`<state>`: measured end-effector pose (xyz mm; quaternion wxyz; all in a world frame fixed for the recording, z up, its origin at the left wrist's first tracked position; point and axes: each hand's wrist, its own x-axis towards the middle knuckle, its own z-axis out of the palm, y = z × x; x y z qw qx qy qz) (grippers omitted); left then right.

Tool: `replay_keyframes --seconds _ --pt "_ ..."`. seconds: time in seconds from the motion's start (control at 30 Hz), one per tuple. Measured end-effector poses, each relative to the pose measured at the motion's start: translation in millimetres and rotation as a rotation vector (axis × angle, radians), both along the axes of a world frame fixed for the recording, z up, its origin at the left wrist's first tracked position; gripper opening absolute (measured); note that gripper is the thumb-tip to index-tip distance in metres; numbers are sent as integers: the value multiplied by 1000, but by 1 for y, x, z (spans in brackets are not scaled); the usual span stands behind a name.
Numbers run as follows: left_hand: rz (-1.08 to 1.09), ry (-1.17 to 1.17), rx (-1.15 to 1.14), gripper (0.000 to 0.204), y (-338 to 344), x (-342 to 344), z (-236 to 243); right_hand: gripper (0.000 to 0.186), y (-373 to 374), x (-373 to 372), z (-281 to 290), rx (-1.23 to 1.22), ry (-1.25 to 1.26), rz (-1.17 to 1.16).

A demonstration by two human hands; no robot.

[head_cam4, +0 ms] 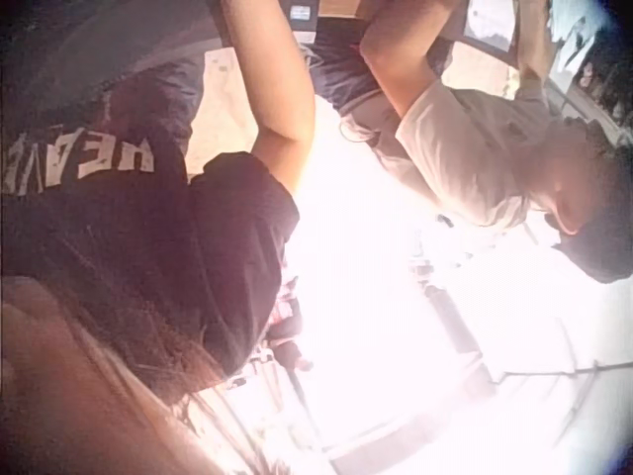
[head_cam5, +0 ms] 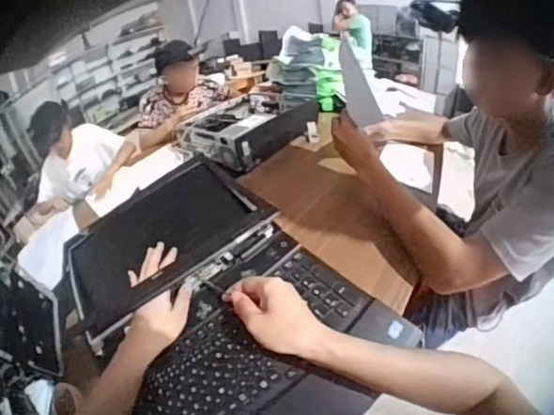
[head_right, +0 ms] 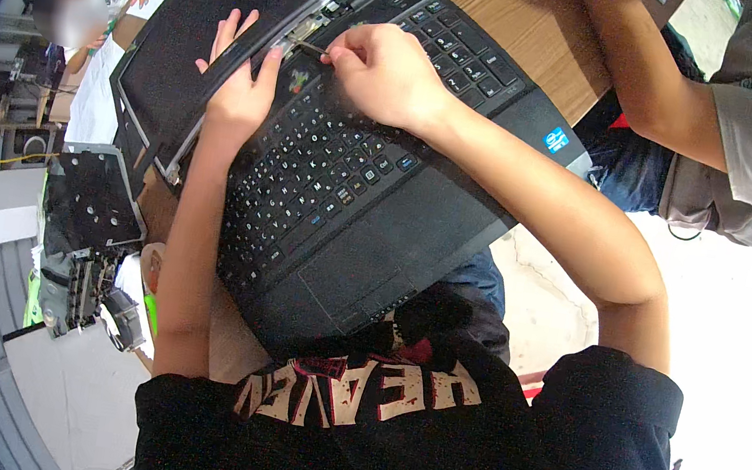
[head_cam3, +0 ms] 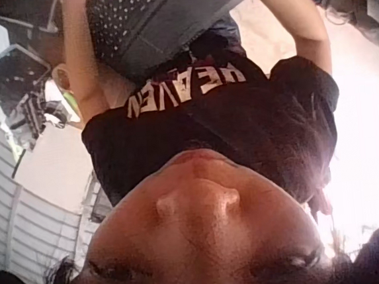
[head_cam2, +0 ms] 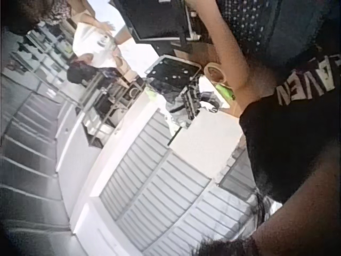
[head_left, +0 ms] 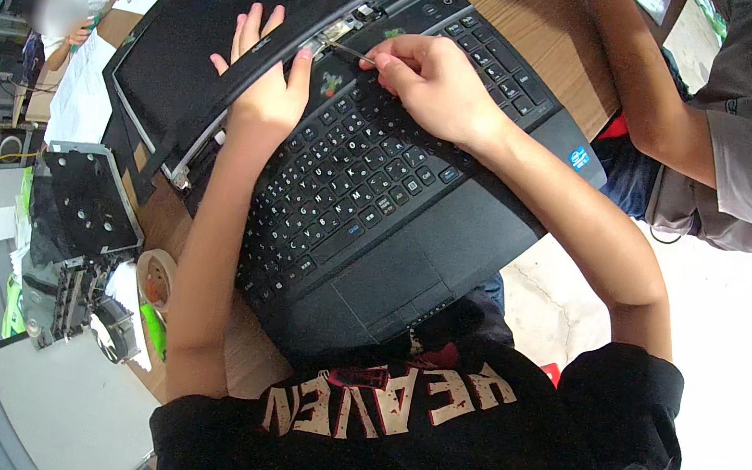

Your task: The person disassembles the top casing of a laptop by removing the screen bezel and unscrewing components along the hinge area using a screwdriver.

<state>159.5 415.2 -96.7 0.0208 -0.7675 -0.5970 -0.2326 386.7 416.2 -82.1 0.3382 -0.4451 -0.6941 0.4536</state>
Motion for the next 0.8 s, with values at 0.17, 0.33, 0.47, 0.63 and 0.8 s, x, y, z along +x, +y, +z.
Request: replay_keyframes --seconds 0.17,0.33,0.47,0.63,0.8 --pt "116 90 -10 62 5 11 -3 24 0 6 -1 29 38 -16" --pt "82 154 -17 65 3 12 0 26 -1 9 3 7 53 -46" --pt "73 221 -30 58 3 9 8 28 -5 11 9 -2 45 -61" --pt "-80 179 69 58 20 2 25 28 -2 13 9 41 20 -47" --pt "-90 208 -85 60 33 6 55 23 -1 13 5 87 -4 -25"
